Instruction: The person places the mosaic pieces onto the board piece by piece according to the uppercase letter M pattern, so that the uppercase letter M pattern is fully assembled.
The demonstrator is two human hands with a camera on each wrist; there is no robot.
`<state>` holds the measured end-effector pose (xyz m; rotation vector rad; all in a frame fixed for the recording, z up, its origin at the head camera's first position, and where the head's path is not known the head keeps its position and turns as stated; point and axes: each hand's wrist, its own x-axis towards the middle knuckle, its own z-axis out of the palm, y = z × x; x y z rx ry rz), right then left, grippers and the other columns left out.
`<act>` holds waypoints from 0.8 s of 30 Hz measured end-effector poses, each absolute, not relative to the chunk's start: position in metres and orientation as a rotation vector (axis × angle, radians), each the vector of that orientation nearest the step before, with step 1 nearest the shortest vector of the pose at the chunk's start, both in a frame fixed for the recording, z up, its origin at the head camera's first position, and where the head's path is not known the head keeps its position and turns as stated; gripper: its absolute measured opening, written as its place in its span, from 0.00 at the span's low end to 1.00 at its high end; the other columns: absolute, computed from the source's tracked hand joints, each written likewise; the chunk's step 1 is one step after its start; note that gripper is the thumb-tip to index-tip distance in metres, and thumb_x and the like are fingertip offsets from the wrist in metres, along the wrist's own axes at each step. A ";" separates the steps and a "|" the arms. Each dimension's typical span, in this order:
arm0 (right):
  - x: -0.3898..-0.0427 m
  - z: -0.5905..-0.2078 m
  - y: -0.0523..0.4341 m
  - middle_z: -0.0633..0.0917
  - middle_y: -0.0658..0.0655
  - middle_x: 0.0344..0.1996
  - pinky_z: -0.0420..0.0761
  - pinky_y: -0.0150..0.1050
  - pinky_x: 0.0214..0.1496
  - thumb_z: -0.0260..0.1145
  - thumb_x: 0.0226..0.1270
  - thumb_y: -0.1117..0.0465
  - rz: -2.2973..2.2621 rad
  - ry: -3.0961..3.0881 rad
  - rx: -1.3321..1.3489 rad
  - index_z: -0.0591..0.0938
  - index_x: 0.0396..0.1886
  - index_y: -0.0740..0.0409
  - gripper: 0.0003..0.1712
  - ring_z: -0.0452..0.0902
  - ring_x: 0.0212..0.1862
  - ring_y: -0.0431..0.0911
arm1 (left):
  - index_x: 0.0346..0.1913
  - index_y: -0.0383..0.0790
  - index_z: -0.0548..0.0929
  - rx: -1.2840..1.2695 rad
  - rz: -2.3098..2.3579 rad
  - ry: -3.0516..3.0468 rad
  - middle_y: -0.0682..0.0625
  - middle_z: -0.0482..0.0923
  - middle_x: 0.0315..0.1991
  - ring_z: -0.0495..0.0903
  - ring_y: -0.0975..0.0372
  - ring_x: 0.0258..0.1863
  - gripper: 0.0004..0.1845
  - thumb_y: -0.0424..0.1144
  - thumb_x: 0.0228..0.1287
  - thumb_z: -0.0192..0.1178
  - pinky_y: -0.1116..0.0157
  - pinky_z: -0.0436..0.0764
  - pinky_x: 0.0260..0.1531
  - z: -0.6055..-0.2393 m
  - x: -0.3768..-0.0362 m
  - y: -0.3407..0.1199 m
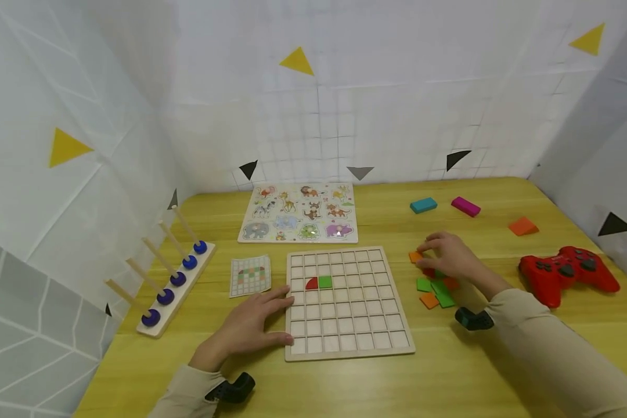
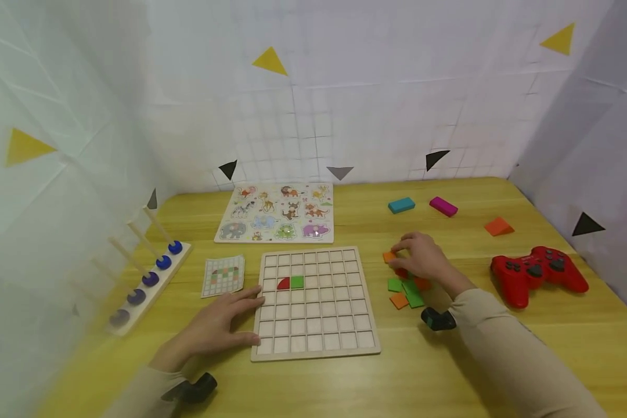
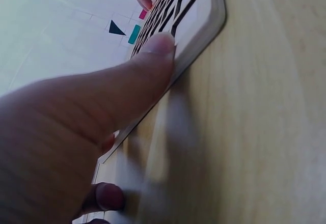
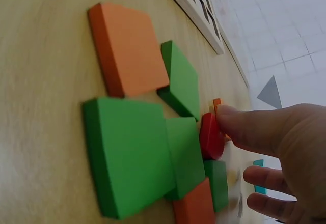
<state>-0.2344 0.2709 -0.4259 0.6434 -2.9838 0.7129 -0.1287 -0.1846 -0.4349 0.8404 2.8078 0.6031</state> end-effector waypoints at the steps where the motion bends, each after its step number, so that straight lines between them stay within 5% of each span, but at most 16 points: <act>1: -0.234 -0.426 0.272 0.79 0.76 0.54 0.71 0.66 0.61 0.72 0.62 0.56 0.713 -2.986 0.638 0.87 0.46 0.67 0.19 0.72 0.58 0.70 | 0.69 0.49 0.73 0.837 0.604 2.808 0.49 0.63 0.75 0.67 0.48 0.71 0.40 0.65 0.57 0.64 0.44 0.67 0.68 -0.436 -0.129 -0.184; 24: -0.225 -0.419 0.216 0.81 0.70 0.57 0.70 0.67 0.61 0.74 0.58 0.51 0.728 -2.922 0.727 0.88 0.35 0.58 0.14 0.71 0.61 0.68 | 0.69 0.50 0.73 0.821 0.599 2.807 0.51 0.62 0.76 0.67 0.48 0.71 0.40 0.67 0.57 0.63 0.45 0.68 0.67 -0.437 -0.129 -0.183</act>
